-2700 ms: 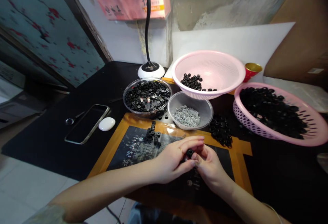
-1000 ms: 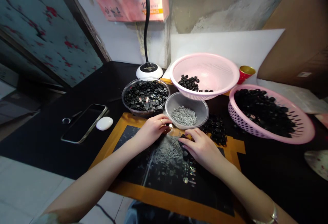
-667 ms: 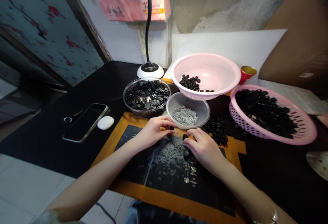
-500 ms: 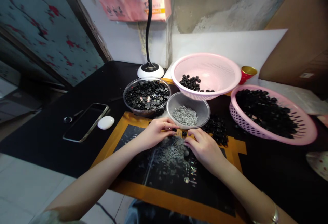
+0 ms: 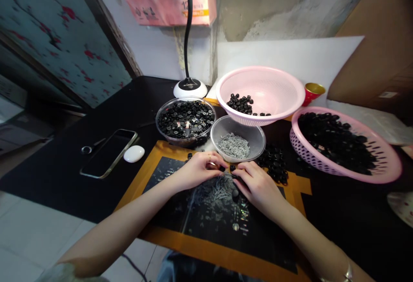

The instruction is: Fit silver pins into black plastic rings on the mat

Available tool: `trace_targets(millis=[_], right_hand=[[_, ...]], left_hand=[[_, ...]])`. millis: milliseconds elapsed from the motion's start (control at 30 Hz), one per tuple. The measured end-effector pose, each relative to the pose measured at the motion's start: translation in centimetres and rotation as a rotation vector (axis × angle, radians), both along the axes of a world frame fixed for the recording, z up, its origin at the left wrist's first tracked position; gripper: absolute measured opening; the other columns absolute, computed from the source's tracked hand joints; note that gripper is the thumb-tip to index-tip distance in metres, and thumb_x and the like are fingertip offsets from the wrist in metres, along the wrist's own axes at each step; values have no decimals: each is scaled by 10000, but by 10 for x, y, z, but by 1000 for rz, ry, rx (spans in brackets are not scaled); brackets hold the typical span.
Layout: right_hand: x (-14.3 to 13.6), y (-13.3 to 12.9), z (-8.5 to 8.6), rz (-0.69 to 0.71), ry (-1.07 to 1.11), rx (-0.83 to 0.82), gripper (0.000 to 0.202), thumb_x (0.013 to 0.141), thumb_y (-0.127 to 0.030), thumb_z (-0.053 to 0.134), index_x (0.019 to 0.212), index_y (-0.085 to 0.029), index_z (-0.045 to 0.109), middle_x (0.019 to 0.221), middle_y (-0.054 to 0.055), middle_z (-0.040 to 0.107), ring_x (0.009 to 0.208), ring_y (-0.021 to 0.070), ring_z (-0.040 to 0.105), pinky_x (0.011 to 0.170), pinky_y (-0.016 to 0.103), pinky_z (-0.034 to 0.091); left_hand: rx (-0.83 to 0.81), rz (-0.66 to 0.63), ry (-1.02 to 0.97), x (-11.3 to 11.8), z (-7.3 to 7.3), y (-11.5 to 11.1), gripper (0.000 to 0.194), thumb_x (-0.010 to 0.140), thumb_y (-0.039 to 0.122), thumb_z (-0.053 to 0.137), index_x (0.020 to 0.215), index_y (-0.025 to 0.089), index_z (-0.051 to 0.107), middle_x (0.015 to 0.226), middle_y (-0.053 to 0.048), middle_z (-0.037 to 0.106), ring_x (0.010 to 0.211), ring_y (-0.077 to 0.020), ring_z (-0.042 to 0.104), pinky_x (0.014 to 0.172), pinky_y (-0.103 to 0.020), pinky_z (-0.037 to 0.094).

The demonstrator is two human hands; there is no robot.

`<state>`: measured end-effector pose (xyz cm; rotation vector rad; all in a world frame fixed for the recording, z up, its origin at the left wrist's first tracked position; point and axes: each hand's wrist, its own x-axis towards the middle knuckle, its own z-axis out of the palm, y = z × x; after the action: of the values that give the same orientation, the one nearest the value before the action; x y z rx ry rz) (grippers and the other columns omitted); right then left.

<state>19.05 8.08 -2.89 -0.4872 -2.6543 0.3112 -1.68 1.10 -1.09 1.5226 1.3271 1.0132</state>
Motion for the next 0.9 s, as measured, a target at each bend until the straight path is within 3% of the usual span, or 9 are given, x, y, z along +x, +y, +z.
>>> trace_targets(millis=[200, 400, 533, 733, 900], right_hand=[[-2, -2, -1, 17, 12, -18, 138, 883, -127, 518, 830, -126, 646, 875, 100, 625, 841, 223, 544, 744, 371, 501], [-1, -2, 1, 3, -19, -129, 112, 871, -124, 529, 937, -140, 617, 935, 96, 606, 886, 230, 534, 775, 390, 489], [2, -1, 3, 17, -36, -205, 95, 854, -106, 541, 884, -179, 595, 928, 67, 603, 888, 214, 538, 782, 373, 479], [2, -1, -1, 0, -1, -202, 108, 858, -88, 513, 854, -180, 570, 871, 75, 616, 831, 223, 551, 728, 381, 483], [6, -3, 4, -73, 235, -468, 122, 883, -112, 499, 908, -195, 586, 859, 51, 638, 804, 186, 609, 743, 324, 510]], left_hand=[[17, -19, 29, 0, -1, -1, 200, 767, 128, 664, 965, 115, 692, 987, -84, 628, 863, -157, 633, 776, -260, 532], [29, -33, 54, 0, 0, 0, 180, 773, 153, 667, 950, 128, 688, 988, -78, 641, 866, -155, 629, 763, -251, 525], [32, -38, 64, 1, 2, -1, 174, 776, 132, 655, 948, 124, 683, 982, -79, 651, 882, -159, 627, 769, -253, 518], [42, -53, 58, 3, 3, -1, 168, 775, 134, 652, 939, 124, 687, 970, -83, 661, 889, -165, 632, 775, -265, 521], [-69, -21, -39, 6, 2, -2, 244, 715, 174, 722, 946, 109, 676, 921, -83, 699, 837, -168, 657, 786, -294, 533]])
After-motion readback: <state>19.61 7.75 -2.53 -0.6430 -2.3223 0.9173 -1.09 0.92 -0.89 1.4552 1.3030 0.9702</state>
